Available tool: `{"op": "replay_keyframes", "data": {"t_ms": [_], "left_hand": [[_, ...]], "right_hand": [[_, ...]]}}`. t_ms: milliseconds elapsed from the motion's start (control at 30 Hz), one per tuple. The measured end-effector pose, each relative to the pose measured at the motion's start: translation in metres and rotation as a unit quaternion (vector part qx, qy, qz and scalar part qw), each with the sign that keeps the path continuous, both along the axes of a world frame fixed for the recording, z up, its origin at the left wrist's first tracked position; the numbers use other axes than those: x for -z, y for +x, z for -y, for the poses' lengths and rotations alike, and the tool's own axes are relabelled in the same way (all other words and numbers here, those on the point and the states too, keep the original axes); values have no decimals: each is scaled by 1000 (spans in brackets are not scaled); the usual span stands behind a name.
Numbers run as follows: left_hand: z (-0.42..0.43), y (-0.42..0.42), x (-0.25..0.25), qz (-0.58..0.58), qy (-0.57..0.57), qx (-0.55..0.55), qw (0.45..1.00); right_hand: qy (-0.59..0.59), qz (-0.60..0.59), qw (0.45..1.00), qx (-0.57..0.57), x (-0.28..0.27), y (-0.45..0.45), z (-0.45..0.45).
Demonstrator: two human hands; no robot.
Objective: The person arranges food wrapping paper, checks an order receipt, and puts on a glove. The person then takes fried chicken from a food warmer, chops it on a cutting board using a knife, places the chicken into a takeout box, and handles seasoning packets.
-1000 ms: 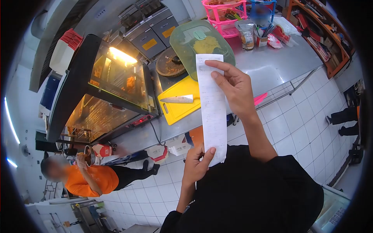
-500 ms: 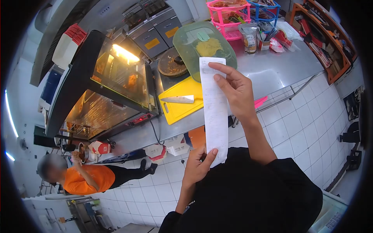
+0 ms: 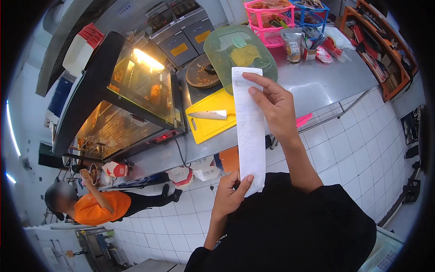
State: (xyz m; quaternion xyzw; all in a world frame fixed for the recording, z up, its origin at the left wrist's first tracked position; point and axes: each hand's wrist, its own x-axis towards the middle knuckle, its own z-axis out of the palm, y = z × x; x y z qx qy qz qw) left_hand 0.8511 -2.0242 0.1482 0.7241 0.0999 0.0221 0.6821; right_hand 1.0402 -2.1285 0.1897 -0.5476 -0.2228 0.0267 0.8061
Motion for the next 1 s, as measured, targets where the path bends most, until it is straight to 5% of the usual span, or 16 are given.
{"op": "replay_keyframes", "data": {"t_ms": [733, 867, 1000], "left_hand": [[-21, -22, -2, -24, 47, 34, 998], [-32, -23, 0, 46, 14, -35, 998], [-60, -40, -11, -47, -78, -33, 995]], "right_hand": [[2, -49, 999, -6, 8, -20, -46], [-55, -29, 998, 6, 9, -28, -68], [-77, -54, 992, -79, 25, -51, -108]]}}
